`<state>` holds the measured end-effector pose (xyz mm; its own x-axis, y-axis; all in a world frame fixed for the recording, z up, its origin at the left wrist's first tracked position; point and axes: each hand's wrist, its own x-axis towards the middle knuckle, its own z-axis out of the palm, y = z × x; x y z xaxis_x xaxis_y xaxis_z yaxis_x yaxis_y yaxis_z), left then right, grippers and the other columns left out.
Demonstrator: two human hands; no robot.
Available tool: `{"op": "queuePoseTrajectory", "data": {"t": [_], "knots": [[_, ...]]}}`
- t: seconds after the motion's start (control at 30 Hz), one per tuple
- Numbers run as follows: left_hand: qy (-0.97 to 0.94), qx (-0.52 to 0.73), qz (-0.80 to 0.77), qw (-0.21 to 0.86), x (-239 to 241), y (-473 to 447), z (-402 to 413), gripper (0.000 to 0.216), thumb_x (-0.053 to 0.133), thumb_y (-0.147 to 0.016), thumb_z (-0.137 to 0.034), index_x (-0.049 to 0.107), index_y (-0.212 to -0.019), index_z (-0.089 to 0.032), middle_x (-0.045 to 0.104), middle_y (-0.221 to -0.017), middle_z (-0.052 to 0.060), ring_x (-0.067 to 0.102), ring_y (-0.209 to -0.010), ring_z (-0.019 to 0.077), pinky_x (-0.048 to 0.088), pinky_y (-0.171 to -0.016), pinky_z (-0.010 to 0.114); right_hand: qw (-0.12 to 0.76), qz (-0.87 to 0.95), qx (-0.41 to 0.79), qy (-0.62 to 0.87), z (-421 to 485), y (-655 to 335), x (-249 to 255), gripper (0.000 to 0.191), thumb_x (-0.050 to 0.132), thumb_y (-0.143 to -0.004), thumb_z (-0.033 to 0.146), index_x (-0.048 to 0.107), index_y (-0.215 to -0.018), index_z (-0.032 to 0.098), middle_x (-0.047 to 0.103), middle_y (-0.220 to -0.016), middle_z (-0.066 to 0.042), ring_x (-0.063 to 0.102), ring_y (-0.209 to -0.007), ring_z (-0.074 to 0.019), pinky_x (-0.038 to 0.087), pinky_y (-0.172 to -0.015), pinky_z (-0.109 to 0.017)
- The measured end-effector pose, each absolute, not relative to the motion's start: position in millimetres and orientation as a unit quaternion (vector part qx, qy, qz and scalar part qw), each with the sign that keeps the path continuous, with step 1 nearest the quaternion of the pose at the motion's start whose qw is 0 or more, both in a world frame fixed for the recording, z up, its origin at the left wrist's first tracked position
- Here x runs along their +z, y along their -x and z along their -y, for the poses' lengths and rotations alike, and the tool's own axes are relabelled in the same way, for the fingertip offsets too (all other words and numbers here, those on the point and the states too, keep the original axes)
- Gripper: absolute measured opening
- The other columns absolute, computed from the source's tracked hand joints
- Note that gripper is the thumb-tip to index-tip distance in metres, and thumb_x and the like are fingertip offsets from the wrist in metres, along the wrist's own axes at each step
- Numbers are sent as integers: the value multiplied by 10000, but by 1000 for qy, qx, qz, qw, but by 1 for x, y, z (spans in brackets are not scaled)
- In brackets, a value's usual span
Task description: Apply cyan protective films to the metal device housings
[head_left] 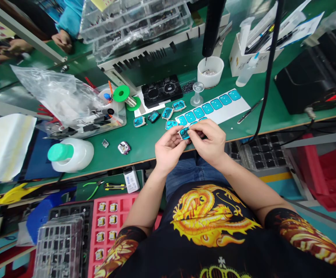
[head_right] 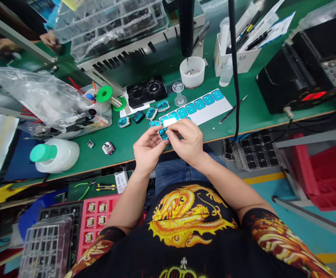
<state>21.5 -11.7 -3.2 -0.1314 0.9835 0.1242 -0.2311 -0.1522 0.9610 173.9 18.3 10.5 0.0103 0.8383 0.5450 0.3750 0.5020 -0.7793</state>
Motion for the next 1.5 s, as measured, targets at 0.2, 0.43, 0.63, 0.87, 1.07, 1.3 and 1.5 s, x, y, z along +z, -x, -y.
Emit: {"op": "queuePoseTrajectory", "data": {"t": [0.2,0.43,0.63,0.87,1.07,1.3,1.5], "knots": [[-444,618,-418,496,-4,-20,11,477,998,-805,-287,816,-1242,-234,823,-981,28,811,-896,154,693,-833,263,563,677,192,433,-19,-174,9,88,744,-967,191,778,-913,252,752,-884,-18,710,-817,-186,597,-759,-365],[-440,626,-409,497,-4,-21,10,452,988,-795,-218,826,-1217,-237,829,-977,9,803,-878,121,681,-827,218,570,664,194,444,-21,-172,10,98,733,-963,206,771,-884,248,754,-871,-16,693,-778,-173,580,-700,-345],[-444,623,-413,494,-3,-21,11,461,968,-802,-182,820,-1236,-238,829,-976,6,807,-878,120,689,-831,219,568,662,200,446,-21,-172,11,105,727,-959,194,764,-874,245,749,-865,-14,681,-757,-167,570,-675,-334],[-454,625,-415,481,-6,-22,11,447,956,-812,-180,817,-1234,-235,829,-987,9,811,-895,123,691,-839,220,564,659,202,455,-21,-171,13,119,725,-949,181,753,-847,237,744,-852,-13,674,-750,-160,564,-677,-325],[-463,617,-428,470,-9,-21,12,452,941,-821,-187,811,-1252,-231,821,-1012,19,799,-885,121,688,-847,235,551,656,213,471,-20,-171,13,127,716,-954,208,744,-835,239,735,-844,-15,664,-736,-158,553,-664,-325],[-466,623,-423,464,-10,-22,12,457,921,-830,-141,815,-1262,-247,810,-1020,15,778,-866,98,669,-840,204,549,652,207,480,-21,-169,14,132,715,-934,177,738,-816,234,717,-811,-1,633,-695,-140,530,-649,-304],[-483,615,-431,450,-12,-20,14,410,904,-892,-230,803,-1289,-249,797,-1106,44,785,-943,127,686,-894,252,543,651,208,488,-21,-169,14,129,712,-920,166,734,-811,232,716,-797,5,630,-681,-135,526,-653,-301]]}}
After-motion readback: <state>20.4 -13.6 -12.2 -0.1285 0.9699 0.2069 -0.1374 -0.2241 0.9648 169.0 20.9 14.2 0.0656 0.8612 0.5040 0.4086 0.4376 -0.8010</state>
